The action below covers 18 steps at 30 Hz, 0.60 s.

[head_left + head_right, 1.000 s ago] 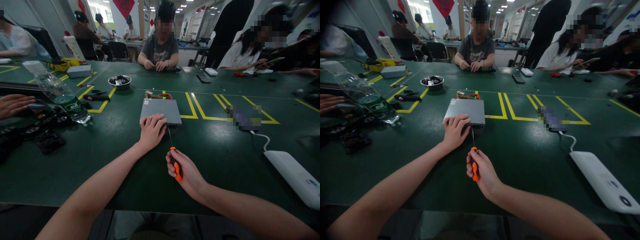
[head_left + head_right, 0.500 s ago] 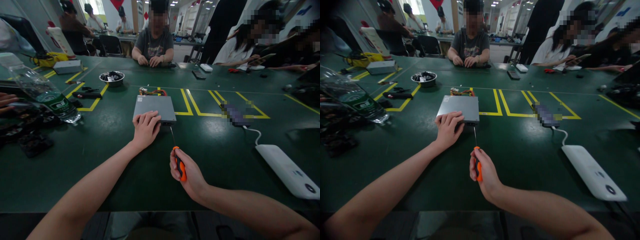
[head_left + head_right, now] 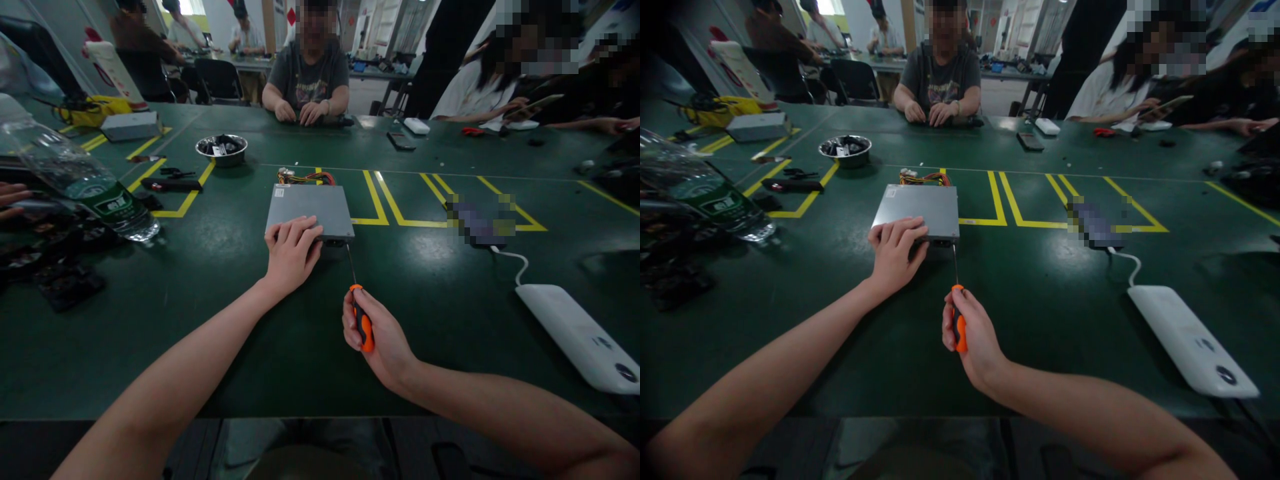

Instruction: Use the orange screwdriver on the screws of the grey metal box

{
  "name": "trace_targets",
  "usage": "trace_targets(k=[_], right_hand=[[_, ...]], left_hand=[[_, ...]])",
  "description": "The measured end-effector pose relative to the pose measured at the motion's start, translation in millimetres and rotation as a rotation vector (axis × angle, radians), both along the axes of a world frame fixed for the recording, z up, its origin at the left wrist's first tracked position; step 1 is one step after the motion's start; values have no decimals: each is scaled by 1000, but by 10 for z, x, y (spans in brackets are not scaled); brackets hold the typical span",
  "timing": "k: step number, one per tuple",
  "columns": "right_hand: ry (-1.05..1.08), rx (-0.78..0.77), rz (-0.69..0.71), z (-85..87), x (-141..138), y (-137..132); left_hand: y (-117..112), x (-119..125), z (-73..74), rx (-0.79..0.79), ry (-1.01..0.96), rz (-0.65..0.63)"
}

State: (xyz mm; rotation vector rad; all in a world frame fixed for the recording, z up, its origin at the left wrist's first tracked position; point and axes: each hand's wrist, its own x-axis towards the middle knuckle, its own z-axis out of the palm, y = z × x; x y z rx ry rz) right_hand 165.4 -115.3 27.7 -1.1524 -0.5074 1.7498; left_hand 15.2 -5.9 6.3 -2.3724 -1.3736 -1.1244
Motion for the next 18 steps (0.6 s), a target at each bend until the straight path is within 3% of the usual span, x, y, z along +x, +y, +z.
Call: trace_targets(k=[18], right_hand=[[-53, 40, 40, -79, -21, 29]], left_hand=[[3, 6, -1, 43, -1, -4]])
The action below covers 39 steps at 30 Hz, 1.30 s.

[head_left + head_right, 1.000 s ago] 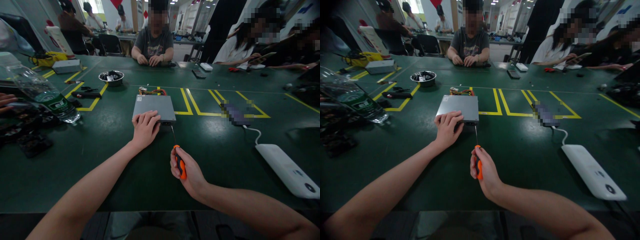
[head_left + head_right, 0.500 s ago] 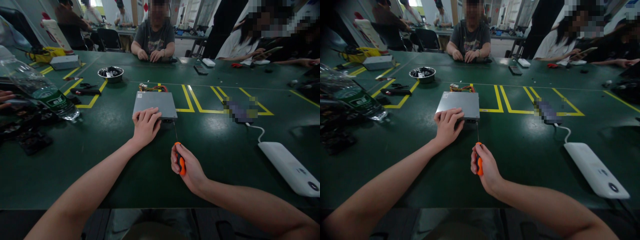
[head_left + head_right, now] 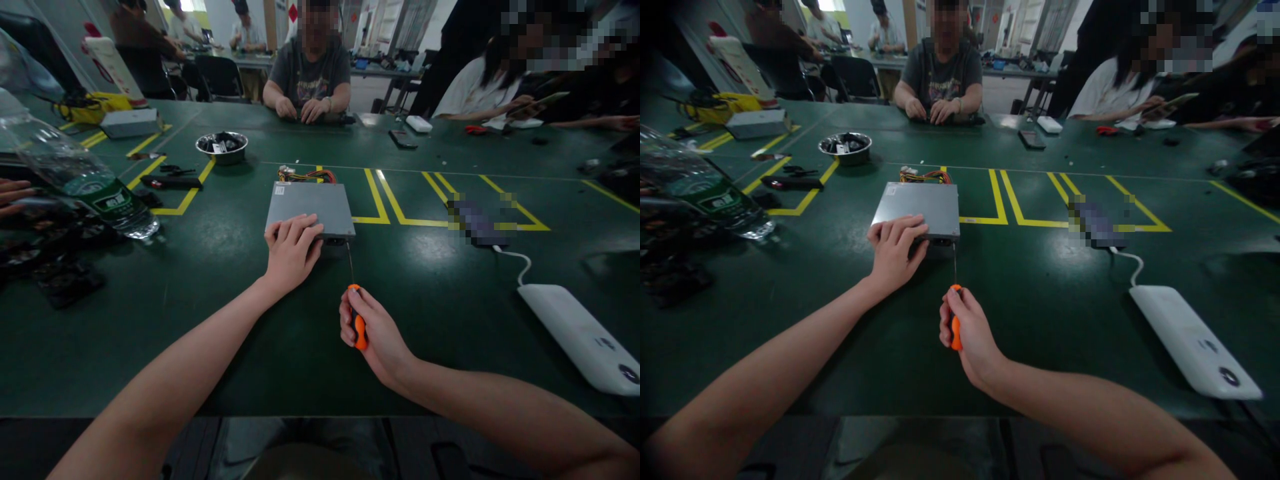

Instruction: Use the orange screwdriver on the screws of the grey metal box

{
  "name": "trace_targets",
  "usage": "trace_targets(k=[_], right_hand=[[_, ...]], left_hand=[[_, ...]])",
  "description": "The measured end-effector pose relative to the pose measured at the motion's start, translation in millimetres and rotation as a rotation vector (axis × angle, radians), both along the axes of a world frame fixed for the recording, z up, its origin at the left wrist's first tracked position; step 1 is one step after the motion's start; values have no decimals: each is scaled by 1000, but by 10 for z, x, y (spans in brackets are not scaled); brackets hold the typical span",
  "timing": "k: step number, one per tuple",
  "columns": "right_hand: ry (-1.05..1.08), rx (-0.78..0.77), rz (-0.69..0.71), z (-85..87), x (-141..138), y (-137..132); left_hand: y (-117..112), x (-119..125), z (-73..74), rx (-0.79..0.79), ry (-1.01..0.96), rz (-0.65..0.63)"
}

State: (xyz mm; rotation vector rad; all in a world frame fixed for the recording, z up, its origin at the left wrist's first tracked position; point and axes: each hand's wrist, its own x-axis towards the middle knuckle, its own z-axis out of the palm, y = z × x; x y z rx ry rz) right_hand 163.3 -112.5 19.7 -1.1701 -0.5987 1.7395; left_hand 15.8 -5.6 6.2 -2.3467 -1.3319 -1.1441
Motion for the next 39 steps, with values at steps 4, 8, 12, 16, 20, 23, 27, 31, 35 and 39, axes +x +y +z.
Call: trace_targets(k=[4, 8, 12, 16, 20, 23, 27, 31, 35, 39], right_hand=[[-11, 4, -7, -12, 3, -9], [-18, 6, -4, -10, 1, -14], [-15, 4, 2, 5, 3, -13], [-39, -7, 14, 8, 5, -9], [-87, -12, 8, 53, -4, 6], [-94, -41, 17, 138, 20, 16], [-218, 15, 35, 235, 151, -33], [-670, 386, 17, 261, 273, -165], [-1158, 825, 28, 242, 260, -242], [-1547, 1249, -59, 191, 271, -192]], left_hand=[[-7, -3, 10, -6, 9, 3], [-11, -5, 13, -15, 15, 8], [-4, -5, 7, 4, 15, 6], [3, 0, 0, 9, 7, 6], [-1, 2, -4, 2, 2, 7], [-3, -3, -3, 9, 1, 4], [0, -7, 0, 8, -2, -2], [3, -6, -6, 14, -5, -6], [-1, -15, -4, -15, 1, -6], [-19, -45, 27, -57, 23, -19]])
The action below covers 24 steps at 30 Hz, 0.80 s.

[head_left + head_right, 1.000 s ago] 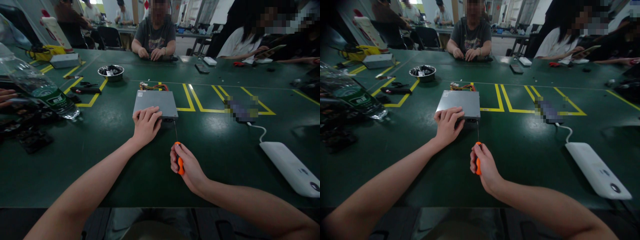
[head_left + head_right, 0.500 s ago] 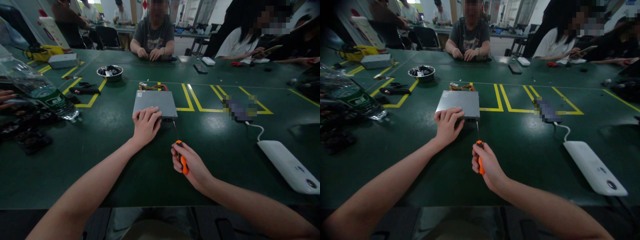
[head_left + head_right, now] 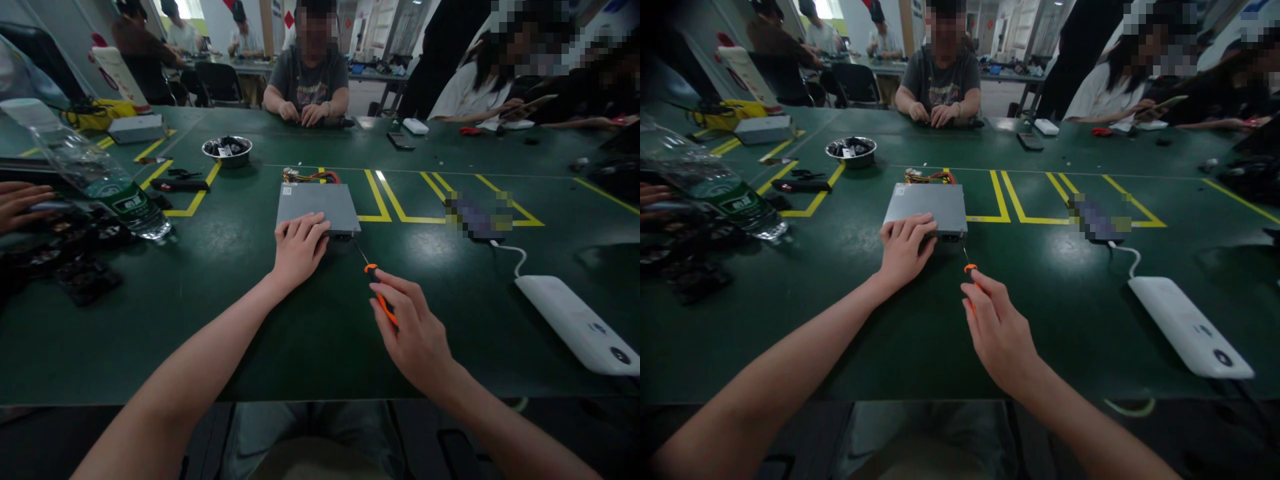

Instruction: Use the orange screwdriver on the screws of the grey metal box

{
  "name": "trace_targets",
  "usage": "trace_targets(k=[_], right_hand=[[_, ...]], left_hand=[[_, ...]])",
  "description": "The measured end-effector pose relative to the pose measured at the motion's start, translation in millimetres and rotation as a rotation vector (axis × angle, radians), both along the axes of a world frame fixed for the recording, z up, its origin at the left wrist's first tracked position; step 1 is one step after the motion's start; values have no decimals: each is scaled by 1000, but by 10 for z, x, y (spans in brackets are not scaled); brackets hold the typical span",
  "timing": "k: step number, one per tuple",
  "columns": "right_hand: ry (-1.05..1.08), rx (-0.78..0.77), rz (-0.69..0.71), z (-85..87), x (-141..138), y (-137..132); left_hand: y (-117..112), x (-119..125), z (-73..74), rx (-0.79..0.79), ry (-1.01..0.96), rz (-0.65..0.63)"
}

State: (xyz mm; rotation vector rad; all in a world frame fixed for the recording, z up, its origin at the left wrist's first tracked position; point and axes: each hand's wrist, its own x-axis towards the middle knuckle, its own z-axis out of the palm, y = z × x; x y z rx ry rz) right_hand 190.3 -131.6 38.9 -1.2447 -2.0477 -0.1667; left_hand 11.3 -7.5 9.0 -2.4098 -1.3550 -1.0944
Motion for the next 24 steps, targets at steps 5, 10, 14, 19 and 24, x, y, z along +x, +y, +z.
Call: trace_targets(k=[5, 10, 14, 19, 24], right_hand=[[-127, 115, 78, 14, 58, 58], [-204, 96, 237, 13, -30, 1], [-299, 58, 373, -92, -23, 12], [-391, -14, 397, -111, 86, 194], [-165, 133, 347, -74, 81, 290]], left_hand=[[-59, -91, 51, -31, 24, -3], [-132, -221, 61, -29, 44, -9], [-149, -228, 30, -4, 28, 27], [-127, -152, -6, 27, 21, 46], [-93, -134, -25, 45, 42, 41]])
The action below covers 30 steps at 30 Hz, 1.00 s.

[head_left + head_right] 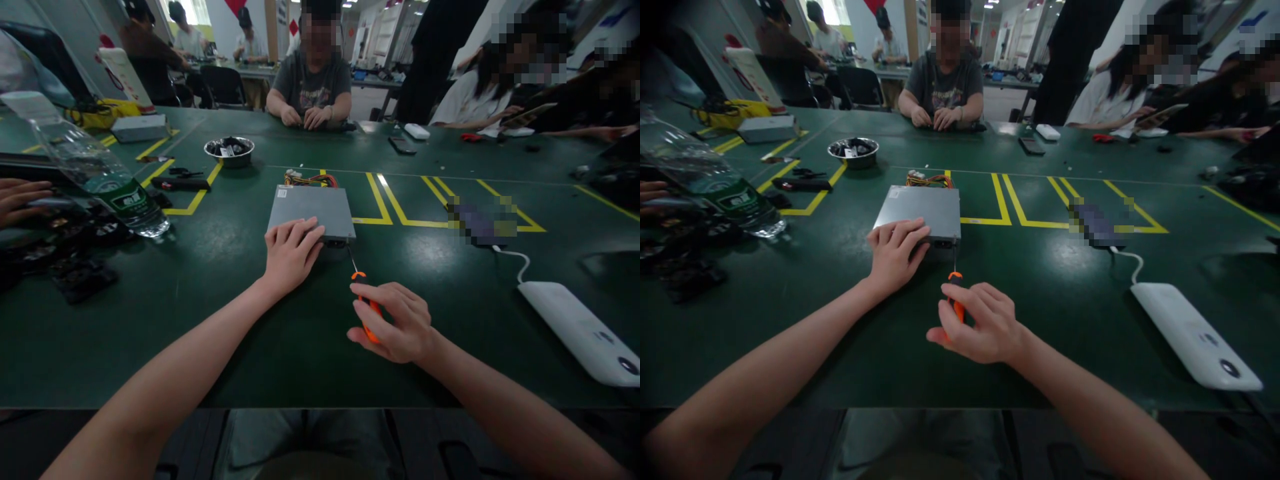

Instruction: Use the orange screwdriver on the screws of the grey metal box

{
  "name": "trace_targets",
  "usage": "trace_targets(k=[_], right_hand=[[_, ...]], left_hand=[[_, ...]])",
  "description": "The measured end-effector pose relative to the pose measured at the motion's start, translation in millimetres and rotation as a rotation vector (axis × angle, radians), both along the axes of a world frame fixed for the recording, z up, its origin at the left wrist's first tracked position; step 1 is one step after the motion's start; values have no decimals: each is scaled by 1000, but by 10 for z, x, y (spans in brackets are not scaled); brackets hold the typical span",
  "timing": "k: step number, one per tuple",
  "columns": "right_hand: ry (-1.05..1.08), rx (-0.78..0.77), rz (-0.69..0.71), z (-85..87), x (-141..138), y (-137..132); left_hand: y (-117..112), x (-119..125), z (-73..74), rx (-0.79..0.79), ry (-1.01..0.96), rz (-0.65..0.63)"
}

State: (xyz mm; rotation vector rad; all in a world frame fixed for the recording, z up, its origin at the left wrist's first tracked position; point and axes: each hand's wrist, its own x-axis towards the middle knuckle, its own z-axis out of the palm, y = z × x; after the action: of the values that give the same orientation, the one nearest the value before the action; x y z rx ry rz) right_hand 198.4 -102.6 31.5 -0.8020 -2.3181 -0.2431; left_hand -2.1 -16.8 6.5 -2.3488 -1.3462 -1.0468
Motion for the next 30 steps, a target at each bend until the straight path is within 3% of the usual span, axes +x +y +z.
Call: trace_targets(k=[5, 11, 18, 22, 27, 30], right_hand=[[70, -96, 14, -75, 59, -51], [106, -66, 141, -73, 92, -53], [240, -100, -48, -180, 84, -16], [155, -133, -93, -239, 80, -5], [-49, -125, 15, -203, 26, -23], [-49, -105, -12, -196, 30, -27]], left_hand=[[38, -28, -33, -4, -1, -25], [28, -8, -28, 15, -25, -19], [-31, 80, 33, -2, -56, 43], [-21, 84, 19, 17, -63, 56], [12, 58, -7, 37, -61, 23], [26, 52, -15, 41, -67, 18]])
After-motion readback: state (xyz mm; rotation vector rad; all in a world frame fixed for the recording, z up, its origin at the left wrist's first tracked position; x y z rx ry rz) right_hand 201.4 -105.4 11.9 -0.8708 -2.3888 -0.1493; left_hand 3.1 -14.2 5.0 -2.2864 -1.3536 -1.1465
